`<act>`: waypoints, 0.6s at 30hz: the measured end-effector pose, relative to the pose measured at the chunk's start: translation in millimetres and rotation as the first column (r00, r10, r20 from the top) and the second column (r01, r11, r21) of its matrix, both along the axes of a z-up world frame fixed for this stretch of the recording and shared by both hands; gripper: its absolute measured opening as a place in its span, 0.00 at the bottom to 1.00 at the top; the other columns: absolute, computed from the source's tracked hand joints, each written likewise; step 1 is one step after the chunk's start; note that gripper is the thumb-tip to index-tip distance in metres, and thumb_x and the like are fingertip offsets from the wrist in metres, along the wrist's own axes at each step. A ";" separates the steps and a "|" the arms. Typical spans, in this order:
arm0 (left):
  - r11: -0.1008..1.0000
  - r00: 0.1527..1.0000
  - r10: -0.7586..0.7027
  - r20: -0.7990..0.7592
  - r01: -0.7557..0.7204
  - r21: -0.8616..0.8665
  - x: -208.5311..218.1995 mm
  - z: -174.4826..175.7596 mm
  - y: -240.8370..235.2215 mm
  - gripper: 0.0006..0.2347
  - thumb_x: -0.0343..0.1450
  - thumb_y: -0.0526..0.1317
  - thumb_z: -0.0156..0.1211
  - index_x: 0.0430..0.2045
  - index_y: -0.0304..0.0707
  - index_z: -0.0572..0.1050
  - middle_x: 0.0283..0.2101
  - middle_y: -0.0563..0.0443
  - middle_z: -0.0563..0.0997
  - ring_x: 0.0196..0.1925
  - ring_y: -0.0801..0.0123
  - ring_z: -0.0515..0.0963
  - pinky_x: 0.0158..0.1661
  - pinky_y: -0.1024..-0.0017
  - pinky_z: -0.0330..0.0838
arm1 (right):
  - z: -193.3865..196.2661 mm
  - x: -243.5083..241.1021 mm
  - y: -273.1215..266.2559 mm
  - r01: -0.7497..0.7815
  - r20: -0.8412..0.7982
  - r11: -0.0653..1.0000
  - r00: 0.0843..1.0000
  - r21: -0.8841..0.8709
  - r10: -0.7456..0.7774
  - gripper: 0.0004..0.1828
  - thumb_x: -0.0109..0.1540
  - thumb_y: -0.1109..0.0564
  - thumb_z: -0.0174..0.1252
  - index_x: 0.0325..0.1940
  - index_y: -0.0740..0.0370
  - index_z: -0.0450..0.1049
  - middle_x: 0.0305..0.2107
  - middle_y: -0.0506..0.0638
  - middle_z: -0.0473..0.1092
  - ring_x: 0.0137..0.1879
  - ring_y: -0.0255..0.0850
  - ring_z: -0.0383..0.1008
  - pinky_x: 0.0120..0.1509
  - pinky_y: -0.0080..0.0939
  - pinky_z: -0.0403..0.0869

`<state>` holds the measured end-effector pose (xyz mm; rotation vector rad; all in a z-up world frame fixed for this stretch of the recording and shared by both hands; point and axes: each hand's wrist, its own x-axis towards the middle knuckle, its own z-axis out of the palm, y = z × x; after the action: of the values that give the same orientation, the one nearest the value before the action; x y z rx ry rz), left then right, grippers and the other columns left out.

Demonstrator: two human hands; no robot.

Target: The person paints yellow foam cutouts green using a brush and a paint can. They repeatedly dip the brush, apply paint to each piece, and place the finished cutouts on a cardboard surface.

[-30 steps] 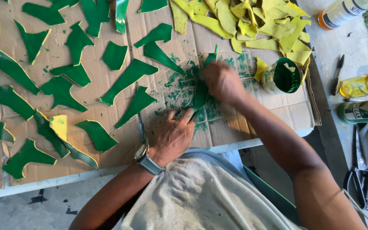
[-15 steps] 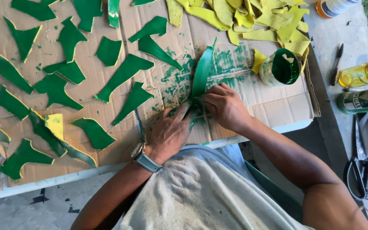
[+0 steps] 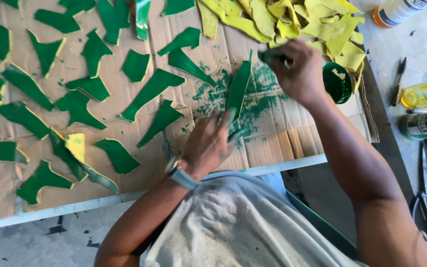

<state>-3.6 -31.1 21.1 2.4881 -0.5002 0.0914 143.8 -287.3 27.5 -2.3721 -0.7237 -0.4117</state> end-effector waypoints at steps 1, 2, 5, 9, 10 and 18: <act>0.998 0.998 0.059 0.004 -0.059 -0.002 11.8 0.5 -9.0 0.30 0.66 0.45 0.69 0.61 0.32 0.65 0.49 0.26 0.76 0.43 0.38 0.80 0.42 0.50 0.75 | 3.5 -13.9 0.9 -0.002 -0.077 0.999 0.997 0.040 0.005 0.08 0.62 0.64 0.66 0.46 0.63 0.81 0.34 0.57 0.73 0.36 0.47 0.74 0.40 0.44 0.72; 0.993 0.993 0.117 0.009 -0.117 -0.005 20.9 1.9 -19.2 0.32 0.63 0.47 0.71 0.60 0.33 0.65 0.47 0.26 0.78 0.41 0.37 0.80 0.38 0.48 0.75 | 7.8 -30.9 1.1 0.018 -0.101 1.000 0.995 0.012 -0.017 0.07 0.60 0.64 0.67 0.42 0.65 0.79 0.31 0.57 0.71 0.35 0.48 0.73 0.39 0.44 0.71; 0.980 0.967 0.135 -0.217 -0.098 0.173 42.0 7.1 -29.4 0.32 0.65 0.39 0.65 0.66 0.35 0.61 0.42 0.26 0.78 0.36 0.38 0.82 0.32 0.48 0.77 | 14.8 -58.2 9.2 -0.007 -0.150 0.995 0.988 0.101 0.022 0.07 0.56 0.66 0.66 0.38 0.66 0.77 0.31 0.54 0.72 0.34 0.44 0.73 0.40 0.41 0.72; 0.997 0.992 0.080 -0.096 -0.078 0.021 51.1 -3.8 -18.7 0.28 0.65 0.29 0.59 0.63 0.27 0.62 0.43 0.25 0.78 0.38 0.37 0.82 0.36 0.49 0.78 | -8.0 -70.5 -0.4 0.108 -0.327 0.952 0.945 0.285 -0.009 0.07 0.62 0.66 0.65 0.44 0.65 0.79 0.33 0.48 0.74 0.38 0.33 0.71 0.44 0.32 0.70; 0.994 0.993 0.108 -0.058 -0.108 -0.001 51.0 -8.3 -14.1 0.29 0.63 0.28 0.60 0.62 0.26 0.61 0.42 0.24 0.77 0.39 0.36 0.81 0.37 0.49 0.78 | -15.5 -70.9 -1.5 0.118 -0.357 0.941 0.934 0.318 0.003 0.07 0.62 0.66 0.65 0.45 0.65 0.79 0.34 0.47 0.74 0.38 0.32 0.71 0.44 0.31 0.70; 0.988 0.996 0.086 0.007 -0.084 -0.131 50.2 -25.2 11.1 0.33 0.61 0.26 0.58 0.64 0.19 0.58 0.40 0.25 0.79 0.43 0.37 0.80 0.46 0.50 0.74 | -19.1 -65.7 -6.1 0.124 -0.307 0.909 0.952 0.398 0.005 0.07 0.66 0.65 0.66 0.48 0.67 0.79 0.37 0.45 0.76 0.44 0.28 0.71 0.51 0.29 0.70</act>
<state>46.6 -20.0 -4.1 2.3814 -0.3805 0.1684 78.2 -293.4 8.4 -1.9943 -0.3754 -0.1937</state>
